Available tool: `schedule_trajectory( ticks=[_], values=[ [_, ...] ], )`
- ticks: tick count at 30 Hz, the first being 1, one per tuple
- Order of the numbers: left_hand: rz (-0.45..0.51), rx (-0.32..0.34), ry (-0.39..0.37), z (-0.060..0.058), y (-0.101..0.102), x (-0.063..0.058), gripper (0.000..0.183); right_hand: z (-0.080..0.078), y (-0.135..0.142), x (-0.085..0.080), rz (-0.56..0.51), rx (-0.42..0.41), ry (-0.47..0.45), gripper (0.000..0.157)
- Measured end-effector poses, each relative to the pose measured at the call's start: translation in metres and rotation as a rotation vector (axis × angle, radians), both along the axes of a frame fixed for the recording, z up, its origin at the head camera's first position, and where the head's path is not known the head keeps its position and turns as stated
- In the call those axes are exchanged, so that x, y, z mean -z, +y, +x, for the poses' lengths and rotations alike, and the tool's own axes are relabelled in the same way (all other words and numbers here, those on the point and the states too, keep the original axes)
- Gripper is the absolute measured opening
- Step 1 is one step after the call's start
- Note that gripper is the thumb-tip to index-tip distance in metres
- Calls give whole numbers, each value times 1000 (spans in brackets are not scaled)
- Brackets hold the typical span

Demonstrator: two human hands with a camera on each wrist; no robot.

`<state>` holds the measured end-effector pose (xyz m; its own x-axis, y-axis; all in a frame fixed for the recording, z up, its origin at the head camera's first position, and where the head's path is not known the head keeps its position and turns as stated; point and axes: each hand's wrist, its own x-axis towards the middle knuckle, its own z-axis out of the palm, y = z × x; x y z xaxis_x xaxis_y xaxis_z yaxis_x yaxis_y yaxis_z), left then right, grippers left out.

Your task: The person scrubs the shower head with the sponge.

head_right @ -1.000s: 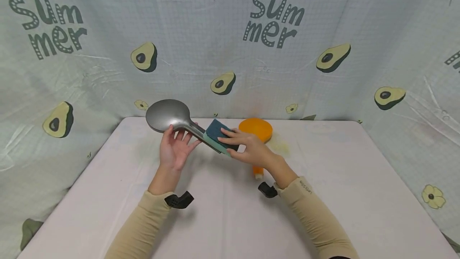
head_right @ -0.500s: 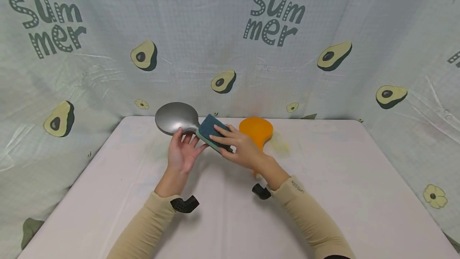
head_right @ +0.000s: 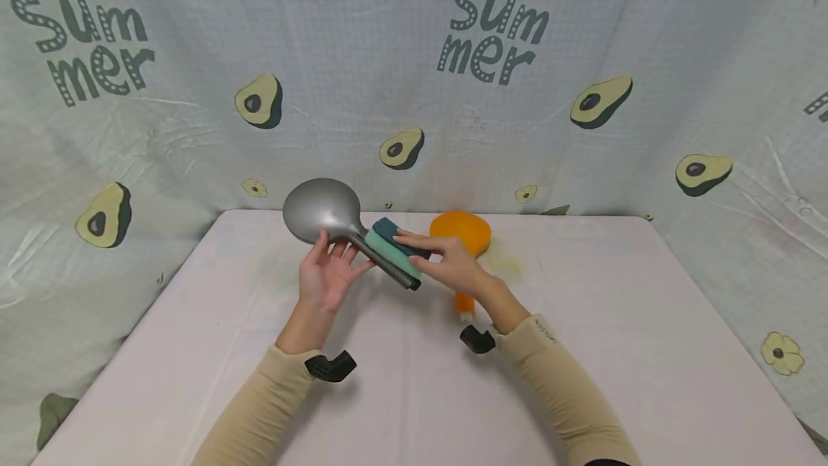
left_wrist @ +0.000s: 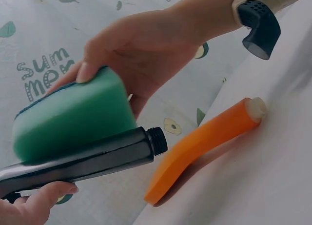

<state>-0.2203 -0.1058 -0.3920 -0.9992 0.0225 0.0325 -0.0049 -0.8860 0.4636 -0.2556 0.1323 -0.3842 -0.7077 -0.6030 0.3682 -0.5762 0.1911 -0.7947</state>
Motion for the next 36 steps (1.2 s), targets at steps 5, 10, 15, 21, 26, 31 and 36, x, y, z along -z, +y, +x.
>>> schedule_trajectory(
  ticks=[5,10,15,21,26,31,36],
  values=[
    [-11,28,13,0,2,1,37,-2,-7,-2,-35,25,-101,41],
    [70,-17,17,-1,-3,-4,28,-2,-4,-2,-39,-4,-147,44],
    [128,-35,28,-3,-8,-8,26,-3,3,0,-54,4,-182,44],
    [79,-3,40,-1,-3,-2,27,-4,-4,-1,-71,7,-166,44],
    [68,-17,30,0,1,0,31,-3,-10,-1,-49,13,-152,45],
    [139,-47,4,-2,-6,-2,31,-2,-2,1,-28,1,-162,45],
    [157,-64,36,-3,-10,-3,42,0,6,2,-29,21,-180,44]
  ],
)
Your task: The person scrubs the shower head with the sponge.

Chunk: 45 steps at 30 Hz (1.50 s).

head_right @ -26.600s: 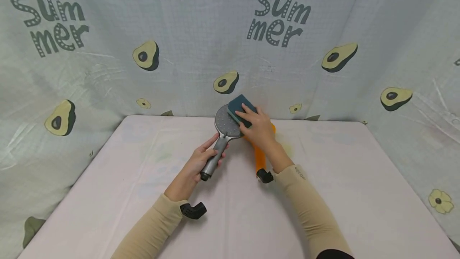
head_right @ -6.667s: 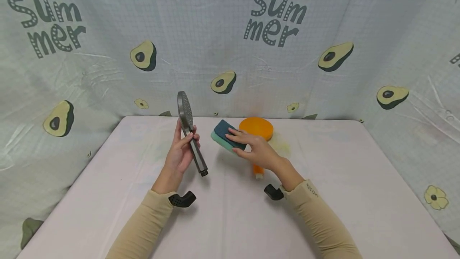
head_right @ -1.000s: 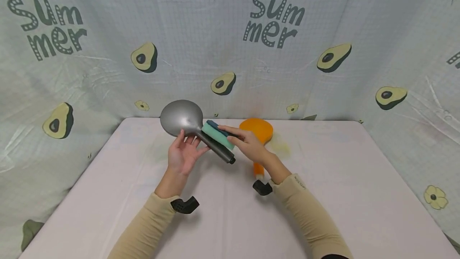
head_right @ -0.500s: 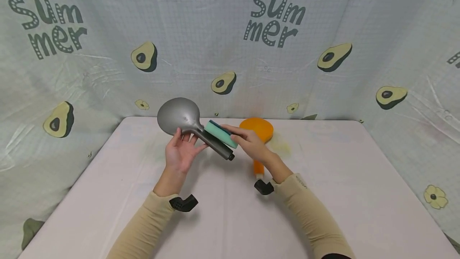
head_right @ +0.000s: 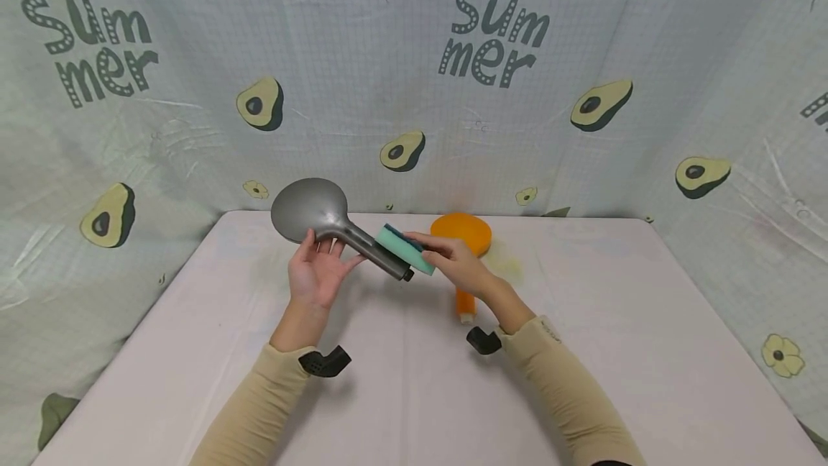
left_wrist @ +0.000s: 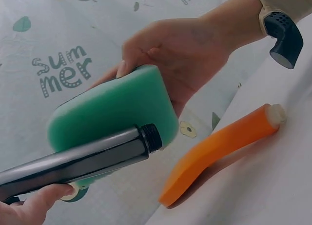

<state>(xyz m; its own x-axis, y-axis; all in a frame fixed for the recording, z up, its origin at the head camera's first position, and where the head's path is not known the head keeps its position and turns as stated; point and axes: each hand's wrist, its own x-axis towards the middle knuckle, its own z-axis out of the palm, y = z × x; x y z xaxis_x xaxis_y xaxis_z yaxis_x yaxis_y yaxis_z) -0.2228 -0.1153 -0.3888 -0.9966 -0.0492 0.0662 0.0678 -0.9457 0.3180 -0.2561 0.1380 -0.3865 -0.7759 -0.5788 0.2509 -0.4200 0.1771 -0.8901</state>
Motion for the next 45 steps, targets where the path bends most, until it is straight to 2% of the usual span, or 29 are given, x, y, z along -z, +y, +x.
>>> schedule_trajectory(
  ticks=[2,3,6,9,10,15,21,28,33,39,45],
  values=[
    [-16,2,27,2,1,2,42,1,-1,1,-7,7,4,44],
    [-8,22,62,-1,1,8,42,1,-2,0,-10,8,10,44],
    [-69,43,93,2,6,12,38,1,-8,0,-5,20,44,43],
    [-95,55,63,1,10,14,39,1,-15,-1,6,28,72,43],
    [-112,39,26,4,12,7,39,0,-16,-1,8,30,77,43],
    [-15,9,-39,2,4,0,43,0,-11,2,23,17,79,43],
    [43,-30,-30,2,-6,-7,49,1,5,7,37,37,52,42],
    [55,13,-46,3,1,-3,36,2,0,3,9,56,29,42],
    [38,-9,-75,3,4,-1,31,4,-8,0,28,32,81,42],
    [51,-41,-66,3,-2,-4,46,4,0,2,54,2,101,43],
    [41,-49,-67,0,-5,-6,50,5,10,10,123,-4,264,44]
  ],
)
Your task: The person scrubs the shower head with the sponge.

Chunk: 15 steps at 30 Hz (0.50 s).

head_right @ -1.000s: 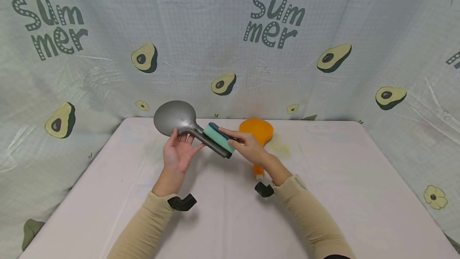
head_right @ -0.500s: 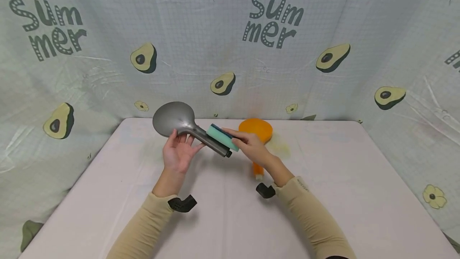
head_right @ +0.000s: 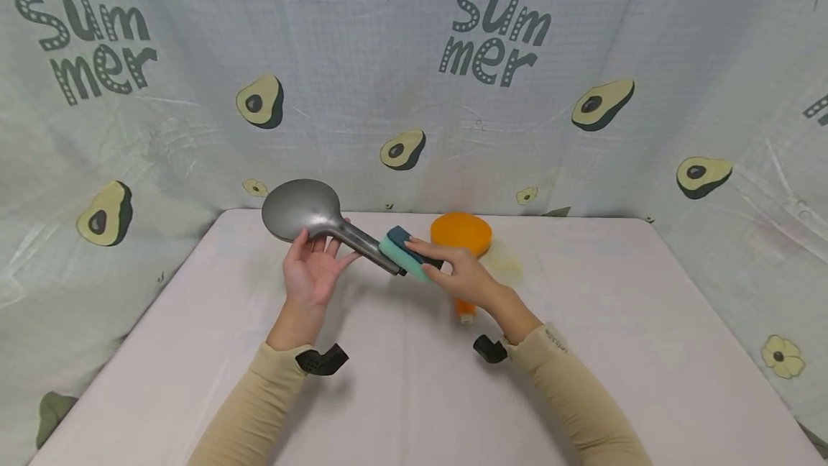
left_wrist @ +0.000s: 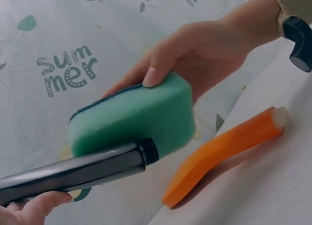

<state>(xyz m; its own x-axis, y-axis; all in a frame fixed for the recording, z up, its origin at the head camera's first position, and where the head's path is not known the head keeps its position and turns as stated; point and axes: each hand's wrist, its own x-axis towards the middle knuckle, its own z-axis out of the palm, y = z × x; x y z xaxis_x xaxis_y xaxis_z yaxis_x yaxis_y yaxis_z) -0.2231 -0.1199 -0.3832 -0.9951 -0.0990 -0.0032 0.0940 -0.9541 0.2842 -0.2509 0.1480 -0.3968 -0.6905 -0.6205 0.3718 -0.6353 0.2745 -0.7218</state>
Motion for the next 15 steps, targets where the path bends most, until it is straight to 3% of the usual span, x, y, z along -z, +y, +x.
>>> schedule_trajectory(
  ticks=[8,11,15],
  values=[
    [-7,39,-8,3,9,5,47,0,-16,-8,-54,1,107,42],
    [-25,20,-7,3,9,5,47,-1,-22,-7,-18,6,164,44],
    [-50,-13,3,1,5,2,49,2,-25,-4,54,24,313,47]
  ],
)
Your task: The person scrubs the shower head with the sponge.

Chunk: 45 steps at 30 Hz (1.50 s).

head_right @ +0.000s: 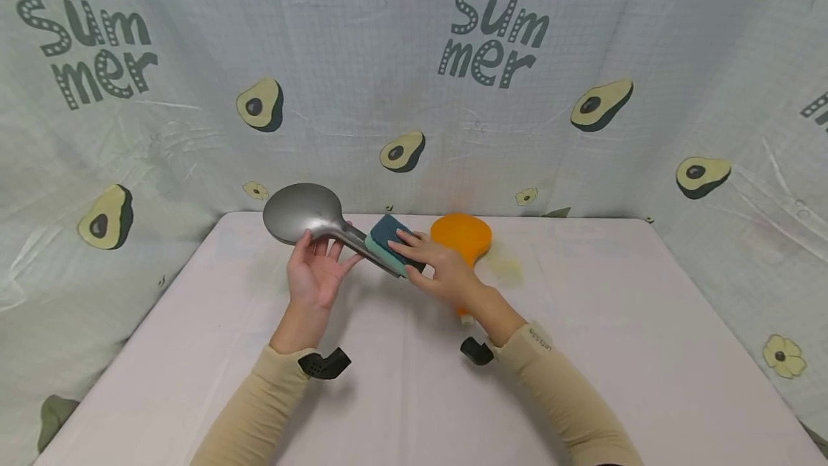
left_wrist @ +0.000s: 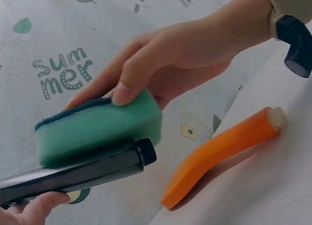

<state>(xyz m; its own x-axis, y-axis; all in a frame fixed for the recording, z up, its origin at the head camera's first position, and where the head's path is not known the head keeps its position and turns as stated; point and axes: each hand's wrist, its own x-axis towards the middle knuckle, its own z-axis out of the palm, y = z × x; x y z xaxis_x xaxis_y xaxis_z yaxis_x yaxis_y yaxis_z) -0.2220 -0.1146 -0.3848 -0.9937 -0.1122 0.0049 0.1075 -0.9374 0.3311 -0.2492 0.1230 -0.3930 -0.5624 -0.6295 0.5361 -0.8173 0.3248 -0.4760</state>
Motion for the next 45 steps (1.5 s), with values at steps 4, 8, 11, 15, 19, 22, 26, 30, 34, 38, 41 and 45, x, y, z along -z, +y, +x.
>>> schedule_trajectory(
  ticks=[4,8,11,15,19,22,26,30,34,38,41,45],
  values=[
    [-17,-23,2,0,0,-2,50,4,0,2,6,13,141,48],
    [-53,-59,-21,1,6,-1,44,6,-9,1,13,44,293,47],
    [-100,-72,-41,2,13,3,35,9,-22,-1,39,67,426,46],
    [-163,-85,-60,5,19,6,27,13,-38,-3,91,107,564,48],
    [-198,-96,-58,6,19,6,33,16,-44,-5,122,136,599,47],
    [-188,-101,-32,4,16,3,42,16,-43,-5,125,141,596,47],
    [-157,-118,-9,3,13,0,40,15,-43,-4,122,137,595,48],
    [-149,-102,-41,4,15,1,22,15,-48,-4,118,132,597,48],
    [-179,-90,-60,4,16,1,22,15,-49,-4,112,128,603,49],
    [-195,-114,-30,3,11,-3,38,14,-42,-1,109,117,590,50],
    [-159,-145,-14,2,5,-8,50,14,-34,2,96,106,573,51],
    [-121,-167,-25,2,-1,-10,52,13,-27,6,76,87,549,51]
  ],
)
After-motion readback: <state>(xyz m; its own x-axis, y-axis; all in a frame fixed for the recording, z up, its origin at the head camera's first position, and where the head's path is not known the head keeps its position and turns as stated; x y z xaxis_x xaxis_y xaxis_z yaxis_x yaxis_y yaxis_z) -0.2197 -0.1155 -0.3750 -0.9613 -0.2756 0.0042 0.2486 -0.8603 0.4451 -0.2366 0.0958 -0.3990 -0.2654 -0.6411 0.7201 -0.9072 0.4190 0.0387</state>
